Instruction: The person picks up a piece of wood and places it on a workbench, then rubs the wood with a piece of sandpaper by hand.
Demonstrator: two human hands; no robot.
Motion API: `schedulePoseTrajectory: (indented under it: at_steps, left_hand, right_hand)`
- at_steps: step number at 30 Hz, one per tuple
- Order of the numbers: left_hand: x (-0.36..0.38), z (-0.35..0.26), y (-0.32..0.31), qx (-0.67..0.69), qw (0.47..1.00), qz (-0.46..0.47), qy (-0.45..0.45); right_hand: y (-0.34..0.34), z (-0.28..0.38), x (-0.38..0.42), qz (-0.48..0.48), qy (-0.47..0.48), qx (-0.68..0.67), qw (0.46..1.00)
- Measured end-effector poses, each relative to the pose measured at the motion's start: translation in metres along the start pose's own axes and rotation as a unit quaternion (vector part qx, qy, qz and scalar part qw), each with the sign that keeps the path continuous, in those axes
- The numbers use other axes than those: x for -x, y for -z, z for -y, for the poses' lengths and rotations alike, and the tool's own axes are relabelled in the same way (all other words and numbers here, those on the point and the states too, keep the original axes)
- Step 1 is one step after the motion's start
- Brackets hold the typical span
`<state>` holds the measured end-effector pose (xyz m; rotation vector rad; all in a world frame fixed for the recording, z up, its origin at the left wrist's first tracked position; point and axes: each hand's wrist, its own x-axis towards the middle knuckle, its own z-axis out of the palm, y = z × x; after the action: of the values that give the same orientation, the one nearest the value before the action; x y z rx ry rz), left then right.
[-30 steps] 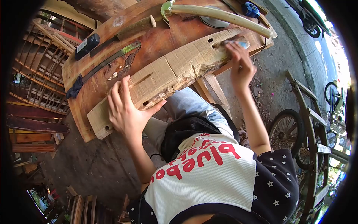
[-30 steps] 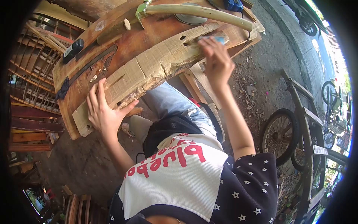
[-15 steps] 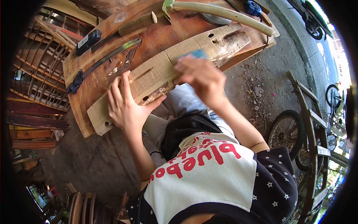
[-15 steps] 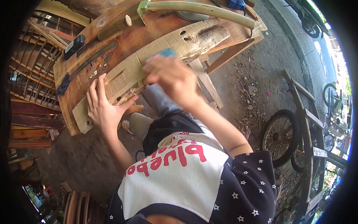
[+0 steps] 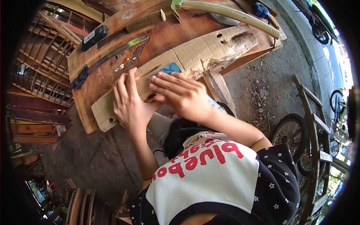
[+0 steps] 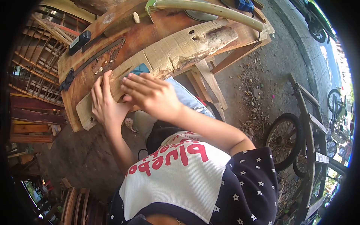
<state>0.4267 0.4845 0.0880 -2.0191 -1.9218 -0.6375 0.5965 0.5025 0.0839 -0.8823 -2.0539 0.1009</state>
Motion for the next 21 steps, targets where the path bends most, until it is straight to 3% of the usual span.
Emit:
schedulePoseTrajectory:
  at_steps: [2, 4, 7, 10, 13, 16, 18, 19, 21]
  left_hand:
    - [-0.003, -0.002, 0.004, -0.005, 1.000, -0.006, -0.008]
    - [-0.003, -0.005, 0.007, -0.006, 1.000, -0.004, -0.011]
    - [-0.004, -0.005, 0.007, -0.013, 1.000, 0.004, -0.008]
    - [-0.004, -0.005, 0.006, -0.009, 1.000, -0.001, -0.008]
    - [-0.002, -0.001, 0.003, 0.010, 1.000, -0.006, -0.007]
    - [-0.004, -0.005, 0.007, -0.007, 1.000, -0.007, -0.012]
    - [-0.003, -0.004, 0.006, -0.009, 1.000, -0.011, -0.017]
    - [-0.004, -0.004, 0.006, -0.005, 1.000, -0.013, -0.015]
    - [-0.004, -0.006, 0.007, -0.007, 1.000, -0.001, -0.008]
  right_hand:
    - [0.014, -0.021, -0.003, 0.003, 0.002, 0.032, 0.999]
    - [0.055, -0.046, -0.016, 0.036, -0.076, 0.115, 0.990]
    - [0.065, -0.085, -0.013, -0.023, -0.106, 0.237, 0.965]
    - [0.028, -0.043, -0.010, 0.057, -0.047, 0.111, 0.991]
    - [0.005, 0.002, -0.011, 0.062, 0.015, 0.033, 0.997]
    - [0.029, -0.045, -0.014, 0.097, -0.038, 0.101, 0.989]
    - [0.049, -0.095, -0.018, -0.003, -0.041, 0.225, 0.974]
    - [0.056, -0.107, -0.019, -0.048, -0.053, 0.219, 0.973]
    - [0.047, -0.090, -0.020, 0.015, -0.051, 0.191, 0.980]
